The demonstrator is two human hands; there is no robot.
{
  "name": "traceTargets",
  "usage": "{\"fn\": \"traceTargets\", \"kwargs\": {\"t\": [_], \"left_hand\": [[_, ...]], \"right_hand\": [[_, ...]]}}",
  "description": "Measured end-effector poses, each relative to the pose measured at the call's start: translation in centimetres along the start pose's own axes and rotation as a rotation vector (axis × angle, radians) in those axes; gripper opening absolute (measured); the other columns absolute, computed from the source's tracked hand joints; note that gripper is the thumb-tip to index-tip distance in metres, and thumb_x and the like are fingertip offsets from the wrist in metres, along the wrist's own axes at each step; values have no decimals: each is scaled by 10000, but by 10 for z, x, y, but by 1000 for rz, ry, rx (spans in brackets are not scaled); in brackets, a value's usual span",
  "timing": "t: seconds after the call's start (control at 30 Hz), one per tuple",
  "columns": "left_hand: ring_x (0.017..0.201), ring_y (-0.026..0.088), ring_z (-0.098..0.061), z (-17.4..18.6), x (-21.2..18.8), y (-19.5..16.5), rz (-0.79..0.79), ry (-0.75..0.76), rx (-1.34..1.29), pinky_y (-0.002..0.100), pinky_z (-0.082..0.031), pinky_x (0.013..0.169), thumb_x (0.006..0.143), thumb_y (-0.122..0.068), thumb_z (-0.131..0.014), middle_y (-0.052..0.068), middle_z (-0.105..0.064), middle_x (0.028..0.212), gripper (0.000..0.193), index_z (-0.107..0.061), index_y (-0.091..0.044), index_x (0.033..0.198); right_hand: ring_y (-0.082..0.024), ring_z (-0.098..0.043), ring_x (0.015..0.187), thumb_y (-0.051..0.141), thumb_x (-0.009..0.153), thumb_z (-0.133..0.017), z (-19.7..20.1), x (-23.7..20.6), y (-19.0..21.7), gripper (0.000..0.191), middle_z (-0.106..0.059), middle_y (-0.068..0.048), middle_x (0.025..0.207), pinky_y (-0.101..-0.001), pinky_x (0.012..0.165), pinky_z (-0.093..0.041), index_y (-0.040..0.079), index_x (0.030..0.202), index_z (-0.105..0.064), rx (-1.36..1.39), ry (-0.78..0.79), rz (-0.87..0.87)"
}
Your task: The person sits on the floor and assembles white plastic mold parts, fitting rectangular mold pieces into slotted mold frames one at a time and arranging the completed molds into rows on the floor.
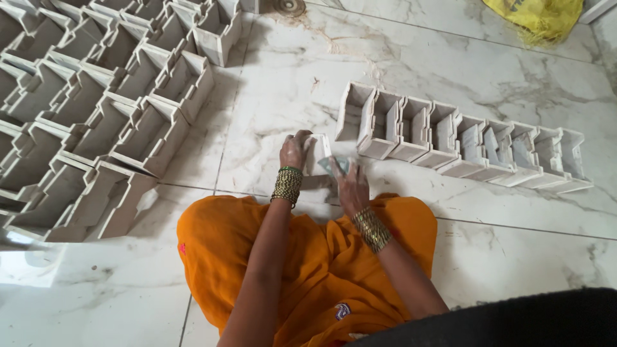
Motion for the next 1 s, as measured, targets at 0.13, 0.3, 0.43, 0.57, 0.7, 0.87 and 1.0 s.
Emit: {"fn": "traceTargets", "kwargs": {"t": [0.13, 0.3, 0.43, 0.57, 0.7, 0.87, 1.0], "left_hand": [[880, 349, -704, 0, 5, -2, 21, 46, 17, 472, -573, 813, 966, -414, -655, 171, -680, 962, 295, -714, -214, 1174], [887, 360, -693, 3, 4, -4, 1, -15, -9, 480, -562, 805, 974, -395, -652, 159, -691, 966, 253, -736, -215, 1130], [893, 355, -695, 1, 6, -2, 27, 6, -29, 476, -563, 802, 977, -405, -646, 166, -684, 971, 245, -748, -237, 1123], [902, 348, -699, 2, 9, -7, -33, 20, -7, 467, -565, 816, 985, -415, -635, 163, -688, 986, 263, -746, -243, 1149], [899, 324, -705, 9, 10, -16, -69, 42, 15, 438, -582, 827, 978, -431, -616, 162, -676, 1001, 295, -724, -245, 1181], [934, 353, -687, 15, 8, -23, -63, 60, 3, 468, -557, 850, 995, -373, -616, 172, -680, 1000, 249, -739, -223, 1151], [951, 368, -677, 18, 8, -22, -24, -6, 2, 472, -550, 864, 980, -308, -640, 176, -679, 992, 212, -733, -208, 1142]], "right_hand": [[-407, -644, 1129, -27, 925, -593, 19, 26, 5, 758, -536, -275, 1424, -433, 811, -648, 339, 1569, -436, -23, -128, 50], [-450, -618, 1154, -92, 912, -503, 1, 5, -2, 761, -472, -302, 1478, -406, 694, -654, 311, 1553, -426, 83, 100, -46], [-415, -642, 1120, -36, 942, -506, 13, -29, 4, 713, -510, -274, 1436, -436, 762, -645, 305, 1563, -430, -11, -13, 61], [-408, -646, 1068, -20, 907, -535, 15, -21, 6, 731, -537, -272, 1411, -446, 756, -638, 295, 1558, -429, -38, -6, 75], [-401, -647, 1062, -33, 951, -545, 24, 31, 8, 713, -549, -292, 1378, -441, 792, -631, 298, 1574, -442, -61, -25, 44], [-366, -655, 1043, 36, 913, -573, 47, 67, 13, 671, -556, -254, 1375, -416, 789, -633, 295, 1523, -466, -107, -187, 32], [-377, -651, 1052, -46, 962, -538, 24, 32, 17, 679, -539, -308, 1397, -351, 732, -639, 210, 1582, -435, -90, -45, 51]]}}
Point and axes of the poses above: each hand's wrist, its own x-axis towards the middle knuckle, its own z-axis out of the back of the hand, y = z × x, the point moved 8 cm from there along x, towards the middle knuckle
